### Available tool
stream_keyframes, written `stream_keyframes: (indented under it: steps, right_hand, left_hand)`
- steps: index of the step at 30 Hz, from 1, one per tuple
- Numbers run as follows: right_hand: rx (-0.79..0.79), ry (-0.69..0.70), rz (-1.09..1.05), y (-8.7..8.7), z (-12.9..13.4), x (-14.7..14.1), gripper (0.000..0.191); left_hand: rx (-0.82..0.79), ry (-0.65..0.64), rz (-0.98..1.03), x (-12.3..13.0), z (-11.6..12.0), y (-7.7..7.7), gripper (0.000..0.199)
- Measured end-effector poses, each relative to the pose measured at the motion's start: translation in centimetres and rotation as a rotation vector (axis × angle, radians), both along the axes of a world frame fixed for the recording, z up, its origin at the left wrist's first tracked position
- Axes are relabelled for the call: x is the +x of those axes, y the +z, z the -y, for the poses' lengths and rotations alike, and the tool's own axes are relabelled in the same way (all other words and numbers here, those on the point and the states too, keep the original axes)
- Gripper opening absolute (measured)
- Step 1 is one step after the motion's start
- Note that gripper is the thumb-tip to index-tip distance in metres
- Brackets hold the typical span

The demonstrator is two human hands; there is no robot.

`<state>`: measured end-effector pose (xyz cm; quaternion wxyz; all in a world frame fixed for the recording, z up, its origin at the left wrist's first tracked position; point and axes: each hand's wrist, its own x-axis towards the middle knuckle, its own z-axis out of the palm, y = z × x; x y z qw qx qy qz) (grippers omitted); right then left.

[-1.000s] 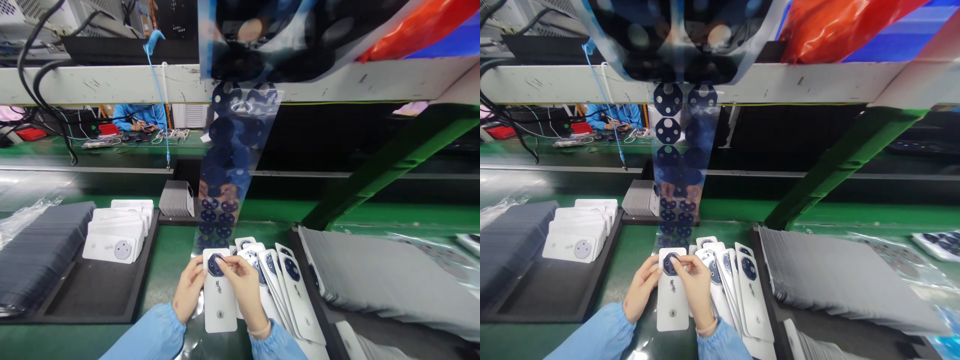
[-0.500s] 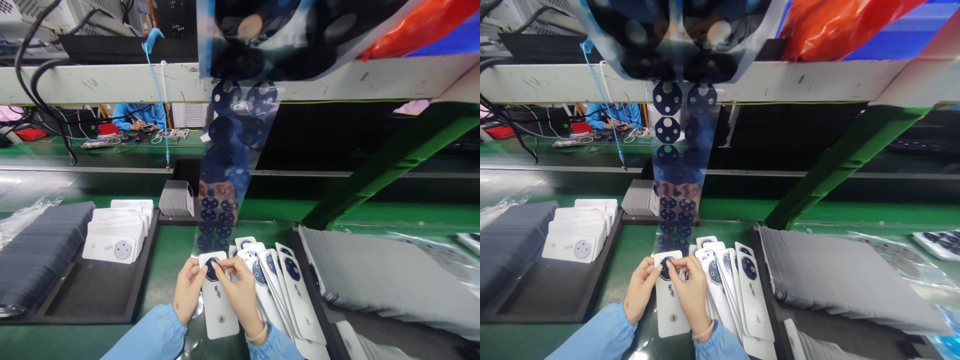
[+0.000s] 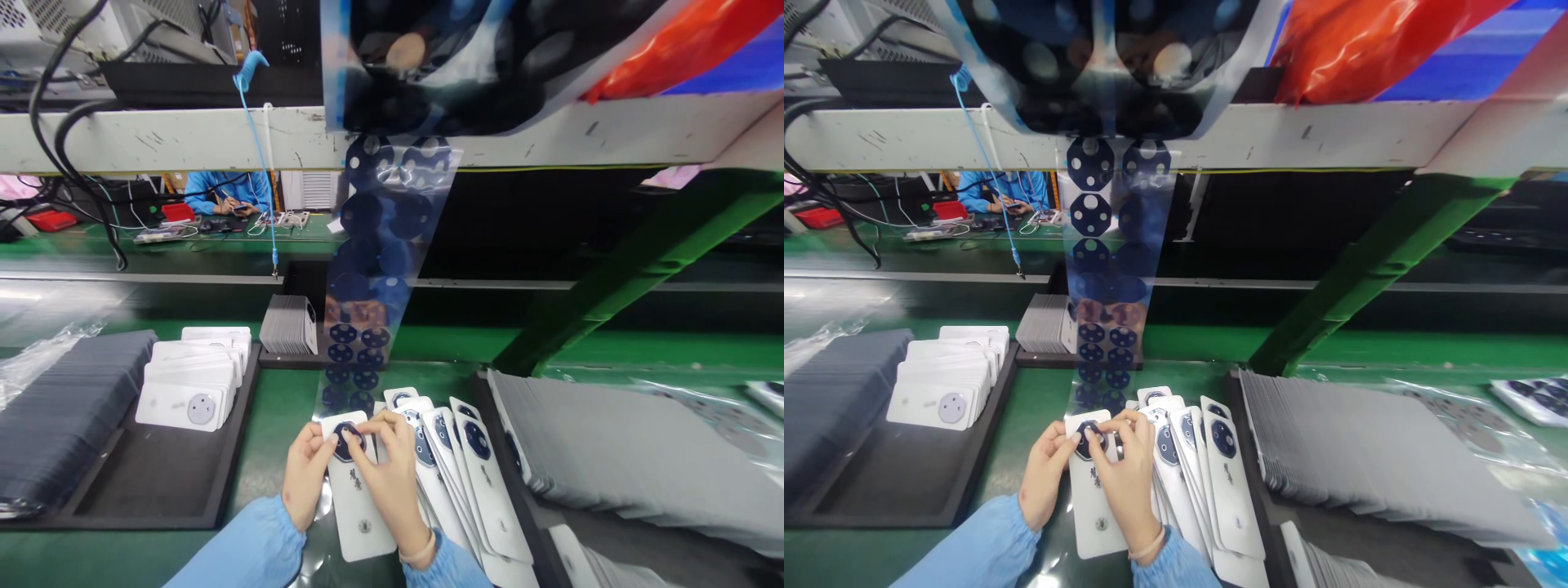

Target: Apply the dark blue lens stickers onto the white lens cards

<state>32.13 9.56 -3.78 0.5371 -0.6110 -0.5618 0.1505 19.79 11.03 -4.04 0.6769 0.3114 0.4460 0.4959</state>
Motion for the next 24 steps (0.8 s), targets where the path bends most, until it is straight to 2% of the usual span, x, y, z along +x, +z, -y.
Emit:
stream_keyframes:
  steps: [1, 4, 6, 10, 12, 17, 24]
  right_hand:
    - [0.006, -0.02, -0.003, -0.2, 0.0, -0.1, 0.016]
    - [-0.039, -0.055, -0.073, -0.6, 0.0, -0.2, 0.057]
    - [-0.115, 0.0, -0.148, -0.6, 0.0, -0.1, 0.065]
    - [-0.245, 0.273, -0.312, 0.3, 0.0, 0.2, 0.047]
    - [-0.271, 0.351, -0.354, 0.9, 0.0, 0.3, 0.044]
    - [-0.32, 0.328, -0.368, 1.0, -0.3, 0.6, 0.029]
    - [-0.362, 0.306, -0.563, 0.5, -0.5, 0.8, 0.027]
  left_hand:
    - [-0.007, 0.008, 0.004, 0.0, 0.0, 0.0, 0.035]
    - [-0.027, 0.028, 0.008, -0.2, -0.2, 0.2, 0.032]
    - [-0.031, 0.029, 0.011, -0.2, -0.2, 0.3, 0.03]
    - [-0.009, -0.007, 0.035, -0.4, -0.1, 0.5, 0.028]
    - [0.023, -0.051, 0.05, -0.5, -0.1, 0.6, 0.026]
    - [0.099, -0.152, 0.074, -0.9, -0.3, 0.4, 0.021]
    - [0.111, -0.228, 0.046, -0.8, 0.3, 0.4, 0.025]
